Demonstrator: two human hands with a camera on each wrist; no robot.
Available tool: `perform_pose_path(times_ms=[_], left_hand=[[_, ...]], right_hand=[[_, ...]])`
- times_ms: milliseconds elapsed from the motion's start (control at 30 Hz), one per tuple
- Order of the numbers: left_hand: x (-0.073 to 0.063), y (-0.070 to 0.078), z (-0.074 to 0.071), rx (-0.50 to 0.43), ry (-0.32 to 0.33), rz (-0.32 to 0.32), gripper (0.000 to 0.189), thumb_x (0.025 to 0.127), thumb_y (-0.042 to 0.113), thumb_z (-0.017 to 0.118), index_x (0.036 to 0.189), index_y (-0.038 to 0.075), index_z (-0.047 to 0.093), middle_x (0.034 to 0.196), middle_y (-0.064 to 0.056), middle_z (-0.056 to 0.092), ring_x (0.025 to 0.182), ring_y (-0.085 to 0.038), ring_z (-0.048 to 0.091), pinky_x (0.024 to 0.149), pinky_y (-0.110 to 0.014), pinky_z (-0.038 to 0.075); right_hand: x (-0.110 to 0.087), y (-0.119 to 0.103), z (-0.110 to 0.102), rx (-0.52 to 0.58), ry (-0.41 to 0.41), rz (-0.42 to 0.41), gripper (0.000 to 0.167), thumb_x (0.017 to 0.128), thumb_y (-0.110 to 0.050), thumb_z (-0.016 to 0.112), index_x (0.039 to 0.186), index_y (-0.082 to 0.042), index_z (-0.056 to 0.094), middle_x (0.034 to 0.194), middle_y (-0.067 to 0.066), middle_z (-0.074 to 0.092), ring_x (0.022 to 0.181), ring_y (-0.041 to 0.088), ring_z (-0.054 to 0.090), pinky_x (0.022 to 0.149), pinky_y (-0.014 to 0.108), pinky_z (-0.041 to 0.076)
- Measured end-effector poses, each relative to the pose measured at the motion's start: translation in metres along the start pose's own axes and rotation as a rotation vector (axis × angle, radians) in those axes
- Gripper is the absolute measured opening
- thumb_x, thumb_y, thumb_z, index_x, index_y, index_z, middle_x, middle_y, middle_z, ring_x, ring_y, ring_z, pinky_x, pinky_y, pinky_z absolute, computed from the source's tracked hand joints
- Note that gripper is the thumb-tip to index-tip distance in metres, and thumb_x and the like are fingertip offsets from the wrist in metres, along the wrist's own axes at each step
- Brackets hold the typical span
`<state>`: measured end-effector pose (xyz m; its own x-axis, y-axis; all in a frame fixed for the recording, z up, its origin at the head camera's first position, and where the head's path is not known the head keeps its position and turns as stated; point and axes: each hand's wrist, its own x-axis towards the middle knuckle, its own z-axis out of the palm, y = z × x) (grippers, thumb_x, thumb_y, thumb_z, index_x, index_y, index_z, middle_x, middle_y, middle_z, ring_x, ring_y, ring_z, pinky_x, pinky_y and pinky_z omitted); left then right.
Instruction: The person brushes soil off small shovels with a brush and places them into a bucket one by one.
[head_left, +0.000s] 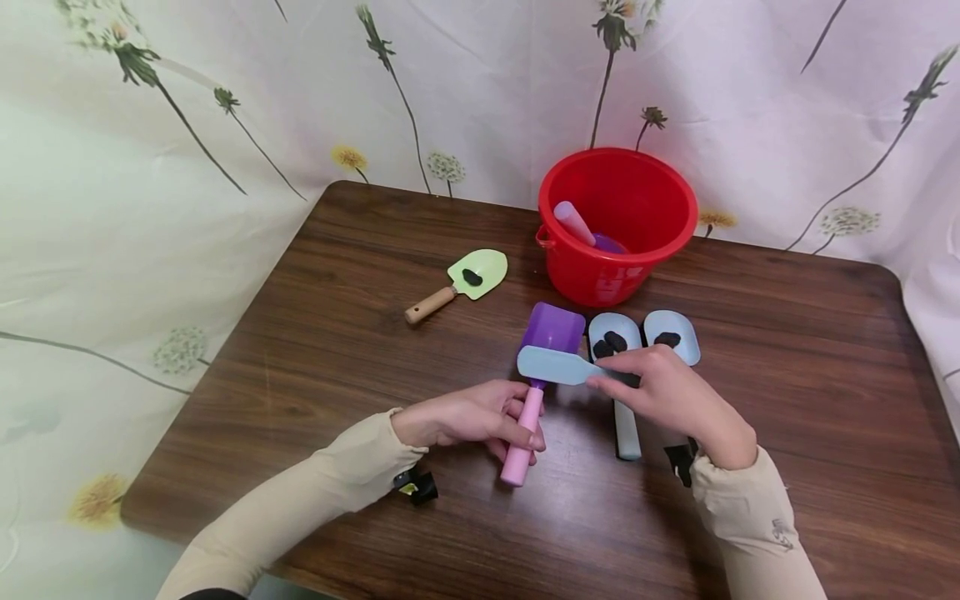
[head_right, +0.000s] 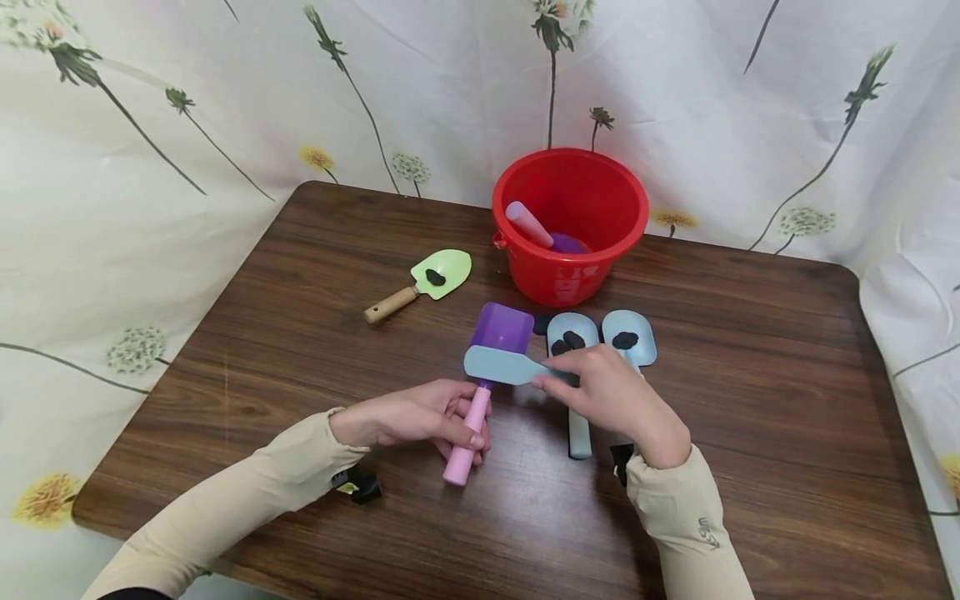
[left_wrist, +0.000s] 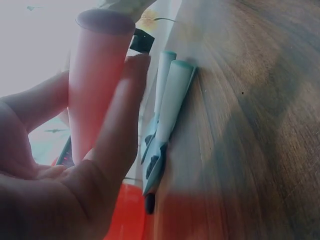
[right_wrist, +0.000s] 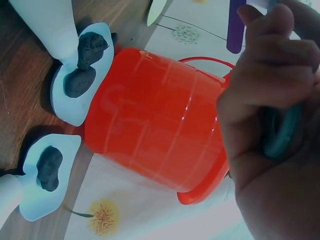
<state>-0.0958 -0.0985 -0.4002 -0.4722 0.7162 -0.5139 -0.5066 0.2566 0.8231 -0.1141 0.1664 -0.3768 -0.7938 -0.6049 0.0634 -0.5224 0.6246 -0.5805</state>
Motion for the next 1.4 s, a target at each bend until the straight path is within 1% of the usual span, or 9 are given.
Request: perform_pose_path(times_ms=[133, 300, 467, 667, 867, 1033, 1133, 1267, 1400], left_hand=[[0.0, 0.0, 0.001, 0.022, 0.006, 0.006, 0.044, 0.087, 0.0, 0.064, 0.12, -0.008, 0.037, 0.091, -0.006, 0.07, 0.075, -0.015, 0.068, 0.067, -0.034, 0.06], [0.0, 0.0, 0.001, 0.049, 0.013, 0.023, 0.044, 0.087, -0.001, 0.064, 0.12, -0.009, 0.037, 0.092, -0.007, 0.07, 0.074, -0.014, 0.068, 0.069, -0.034, 0.06], [0.0, 0.0, 0.002, 0.064, 0.019, 0.029, 0.043, 0.087, -0.001, 0.064, 0.12, -0.01, 0.038, 0.091, -0.007, 0.071, 0.073, -0.013, 0.068, 0.067, -0.029, 0.059], [0.0, -0.001, 0.003, 0.055, 0.018, 0.038, 0.043, 0.086, -0.002, 0.063, 0.12, -0.01, 0.037, 0.09, -0.007, 0.07, 0.072, -0.014, 0.068, 0.066, -0.027, 0.058], [0.0, -0.003, 0.002, 0.061, 0.014, 0.05, 0.043, 0.087, -0.003, 0.061, 0.121, -0.011, 0.037, 0.095, -0.011, 0.07, 0.077, -0.013, 0.067, 0.072, -0.029, 0.058], [0.0, -0.005, 0.002, 0.068, 0.003, 0.044, 0.045, 0.086, -0.002, 0.062, 0.123, -0.011, 0.037, 0.096, -0.012, 0.07, 0.082, -0.016, 0.067, 0.075, -0.029, 0.058], [0.0, -0.006, 0.002, 0.072, 0.0, 0.042, 0.045, 0.087, -0.002, 0.061, 0.124, -0.011, 0.037, 0.096, -0.013, 0.07, 0.085, -0.018, 0.068, 0.075, -0.03, 0.058], [0.002, -0.007, 0.003, 0.092, 0.006, 0.035, 0.046, 0.086, -0.001, 0.064, 0.123, -0.011, 0.038, 0.091, -0.007, 0.07, 0.079, -0.014, 0.067, 0.07, -0.026, 0.057], [0.003, -0.009, 0.004, 0.091, 0.015, 0.037, 0.045, 0.085, -0.001, 0.064, 0.121, -0.01, 0.039, 0.088, -0.004, 0.069, 0.073, -0.011, 0.066, 0.066, -0.024, 0.056]], right_hand=[[0.0, 0.002, 0.002, -0.016, -0.002, 0.004, 0.026, 0.085, -0.025, 0.075, 0.108, -0.012, 0.074, 0.089, -0.002, 0.075, 0.063, 0.0, 0.053, 0.059, 0.019, 0.051], [0.001, 0.002, 0.002, -0.046, 0.002, 0.014, 0.029, 0.085, -0.024, 0.074, 0.11, -0.01, 0.073, 0.09, 0.001, 0.075, 0.062, 0.001, 0.052, 0.058, 0.019, 0.05], [0.001, 0.002, 0.002, -0.096, 0.021, 0.012, 0.029, 0.085, -0.024, 0.074, 0.11, -0.01, 0.073, 0.088, 0.001, 0.075, 0.061, 0.001, 0.053, 0.058, 0.019, 0.05], [0.002, 0.007, 0.004, -0.174, 0.123, -0.015, 0.027, 0.083, -0.025, 0.076, 0.105, -0.01, 0.075, 0.079, 0.001, 0.072, 0.058, 0.003, 0.05, 0.055, 0.021, 0.047], [0.001, 0.013, 0.004, -0.245, 0.262, -0.064, 0.029, 0.079, -0.022, 0.079, 0.103, -0.007, 0.075, 0.079, 0.004, 0.073, 0.061, 0.008, 0.055, 0.057, 0.027, 0.049], [0.0, 0.015, 0.004, -0.294, 0.372, -0.04, 0.03, 0.077, -0.021, 0.08, 0.104, -0.008, 0.075, 0.072, 0.003, 0.069, 0.059, 0.011, 0.051, 0.052, 0.03, 0.047], [0.001, 0.016, 0.004, -0.319, 0.418, -0.019, 0.029, 0.078, -0.021, 0.08, 0.103, -0.008, 0.076, 0.066, 0.002, 0.063, 0.056, 0.012, 0.049, 0.049, 0.031, 0.045], [0.002, 0.018, 0.004, -0.338, 0.46, -0.014, 0.028, 0.078, -0.02, 0.08, 0.102, -0.006, 0.075, 0.061, 0.003, 0.057, 0.052, 0.013, 0.046, 0.047, 0.031, 0.041], [0.003, 0.02, 0.005, -0.315, 0.487, -0.01, 0.026, 0.078, -0.016, 0.079, 0.101, -0.003, 0.074, 0.063, 0.006, 0.062, 0.054, 0.017, 0.05, 0.05, 0.034, 0.044]])
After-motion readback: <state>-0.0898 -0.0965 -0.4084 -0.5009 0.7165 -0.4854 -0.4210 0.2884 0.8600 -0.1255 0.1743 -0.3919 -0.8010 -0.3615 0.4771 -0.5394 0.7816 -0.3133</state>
